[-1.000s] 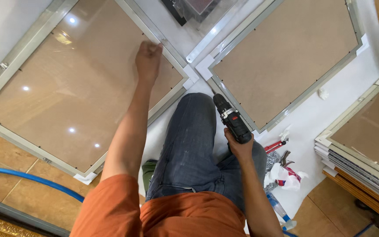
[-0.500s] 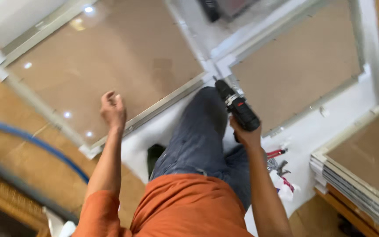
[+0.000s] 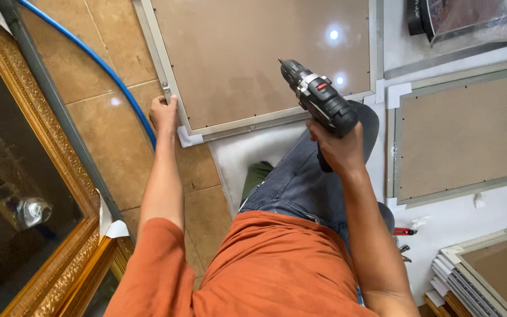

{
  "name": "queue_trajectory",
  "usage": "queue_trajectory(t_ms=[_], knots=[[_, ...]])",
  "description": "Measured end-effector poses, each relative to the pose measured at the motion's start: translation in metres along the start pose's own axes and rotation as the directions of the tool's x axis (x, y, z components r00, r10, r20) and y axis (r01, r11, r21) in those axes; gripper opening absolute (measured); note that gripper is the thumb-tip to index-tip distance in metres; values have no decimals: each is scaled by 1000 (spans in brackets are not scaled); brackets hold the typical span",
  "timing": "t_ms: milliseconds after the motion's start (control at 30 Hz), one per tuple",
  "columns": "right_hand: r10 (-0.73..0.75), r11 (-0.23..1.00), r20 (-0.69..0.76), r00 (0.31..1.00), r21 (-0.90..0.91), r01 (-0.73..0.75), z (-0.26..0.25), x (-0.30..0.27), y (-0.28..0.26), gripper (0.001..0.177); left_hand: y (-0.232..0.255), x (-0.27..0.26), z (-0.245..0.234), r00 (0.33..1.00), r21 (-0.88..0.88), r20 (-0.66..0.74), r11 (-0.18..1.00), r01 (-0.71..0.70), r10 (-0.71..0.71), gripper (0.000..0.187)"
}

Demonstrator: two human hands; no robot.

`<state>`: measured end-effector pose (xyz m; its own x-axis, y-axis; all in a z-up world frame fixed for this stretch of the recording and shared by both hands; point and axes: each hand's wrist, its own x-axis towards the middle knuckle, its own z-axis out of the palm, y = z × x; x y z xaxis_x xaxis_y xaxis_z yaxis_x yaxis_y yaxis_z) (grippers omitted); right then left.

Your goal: The person assembles a picture frame by placing a backing board into a metal frame, securing it with a utility knife and a drill, and attaching a glass pane. The person uses a metal ruler to measure and align components before fastening them.

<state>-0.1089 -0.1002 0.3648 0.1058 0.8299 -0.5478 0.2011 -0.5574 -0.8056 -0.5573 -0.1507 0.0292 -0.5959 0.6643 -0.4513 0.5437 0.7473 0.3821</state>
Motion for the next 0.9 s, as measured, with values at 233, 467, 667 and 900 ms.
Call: queue_trajectory(t_ms=[233,467,667,900], knots=[[-10,989,-360,933,-144,-45,-86,-42,46,13,1,8,-19,968,24,244,997,-72,64,60],[-99,761,-359,928,-628,-162,-163,-58,180,55,15,-12,-17,968,-33,249,998,48,-38,58],[395,472,-534,747,-580,-664,-62,-60,306,63,29,-20,-18,930,-382,330,878,287,-160,39],[241,722,-546,803,-453,-524,-52,-92,337,77,66,-36,-37,882,-245,443,924,292,-162,41]])
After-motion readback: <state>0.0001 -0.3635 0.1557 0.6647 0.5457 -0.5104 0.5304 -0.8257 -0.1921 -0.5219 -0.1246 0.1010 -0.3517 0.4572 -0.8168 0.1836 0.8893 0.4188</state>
